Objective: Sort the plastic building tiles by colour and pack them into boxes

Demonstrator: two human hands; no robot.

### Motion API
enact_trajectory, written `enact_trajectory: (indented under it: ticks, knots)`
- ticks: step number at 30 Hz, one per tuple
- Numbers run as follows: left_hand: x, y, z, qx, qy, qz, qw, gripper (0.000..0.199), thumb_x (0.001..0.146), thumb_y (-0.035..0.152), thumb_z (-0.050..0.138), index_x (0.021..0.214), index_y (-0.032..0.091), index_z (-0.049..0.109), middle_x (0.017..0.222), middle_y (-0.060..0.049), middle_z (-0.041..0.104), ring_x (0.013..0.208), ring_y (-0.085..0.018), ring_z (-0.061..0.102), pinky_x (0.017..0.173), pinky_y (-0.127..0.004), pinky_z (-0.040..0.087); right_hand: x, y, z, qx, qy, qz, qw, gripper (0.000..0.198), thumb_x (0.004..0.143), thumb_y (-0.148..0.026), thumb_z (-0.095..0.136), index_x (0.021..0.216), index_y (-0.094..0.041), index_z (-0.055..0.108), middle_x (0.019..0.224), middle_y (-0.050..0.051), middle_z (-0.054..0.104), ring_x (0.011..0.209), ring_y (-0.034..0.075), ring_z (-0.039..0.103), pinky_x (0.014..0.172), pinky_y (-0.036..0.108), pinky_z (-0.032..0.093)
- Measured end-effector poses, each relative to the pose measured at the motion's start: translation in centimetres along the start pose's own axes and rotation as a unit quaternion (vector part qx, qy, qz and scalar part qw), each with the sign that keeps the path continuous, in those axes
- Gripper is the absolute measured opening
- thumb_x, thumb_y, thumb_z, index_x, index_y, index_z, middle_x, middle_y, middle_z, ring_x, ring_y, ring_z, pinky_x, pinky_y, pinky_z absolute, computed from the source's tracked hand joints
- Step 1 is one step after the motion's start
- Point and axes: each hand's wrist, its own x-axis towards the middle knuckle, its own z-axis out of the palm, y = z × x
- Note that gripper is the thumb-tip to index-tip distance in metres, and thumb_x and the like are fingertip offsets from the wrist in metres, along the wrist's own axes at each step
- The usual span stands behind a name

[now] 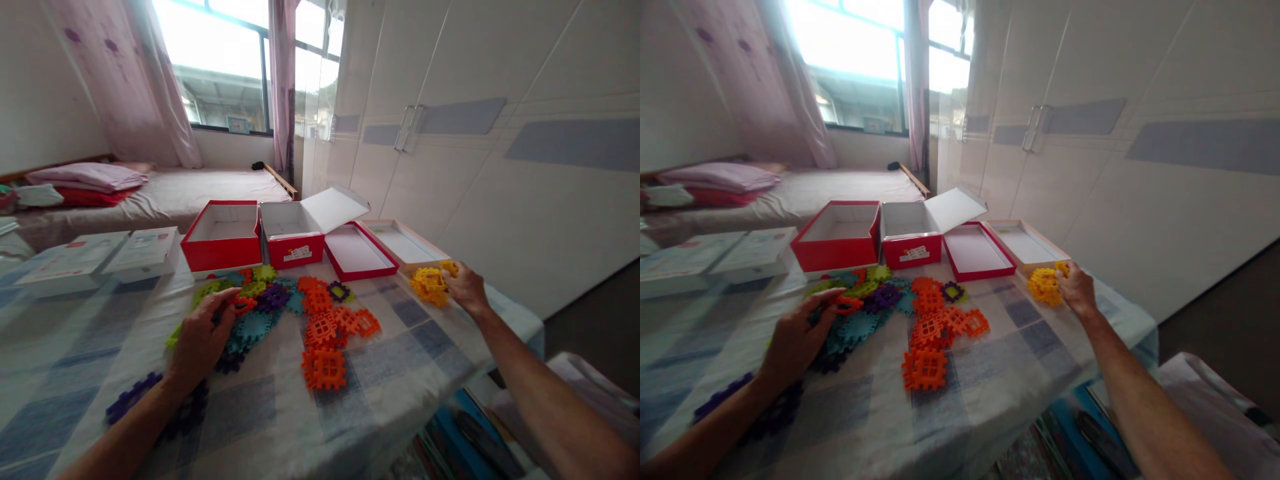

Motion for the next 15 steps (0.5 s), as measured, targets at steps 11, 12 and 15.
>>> enact_trajectory:
  ticks: [11, 12, 15]
  knots:
    - [-1.2, 2.2, -0.6, -0.047, -0.102, 0.29, 0.951, 0.028, 0.084, 0.017, 0.052, 0.112, 0.019, 0.057, 0.092, -0.005, 0.07, 0.084, -0.016, 0.064, 0.079, -0.029, 0.049, -2.4, -4.1, -0.5, -0.061, 0.026, -0.136, 0.988, 0.041, 0.081, -0.038, 0.049, 0.115, -0.016, 0.057, 0.12, 0.02, 0.055, 0.113, 0.035, 0.048, 0.083, 0.046, 0.041]
    - [-1.2, 2.4, -0.7, -0.059, -0.11, 0.29, 0.949, 0.031, 0.085, 0.017, 0.051, 0.115, 0.019, 0.056, 0.09, -0.005, 0.07, 0.082, -0.016, 0.064, 0.077, -0.028, 0.05, -3.1, -5.8, -0.8, -0.038, 0.029, -0.177, 0.983, 0.04, 0.081, -0.035, 0.049, 0.115, -0.014, 0.056, 0.12, 0.02, 0.055, 0.114, 0.034, 0.048, 0.088, 0.046, 0.041]
    - [-1.1, 2.5, -0.9, -0.037, -0.06, 0.231, 0.97, 0.029, 0.087, 0.018, 0.048, 0.115, 0.02, 0.056, 0.096, -0.006, 0.069, 0.088, -0.017, 0.063, 0.081, -0.031, 0.049, -5.7, -12.1, -1.5, 0.108, -0.027, -0.273, 0.956, 0.036, 0.082, -0.03, 0.048, 0.113, -0.015, 0.057, 0.115, 0.013, 0.059, 0.109, 0.028, 0.054, 0.095, 0.043, 0.041]
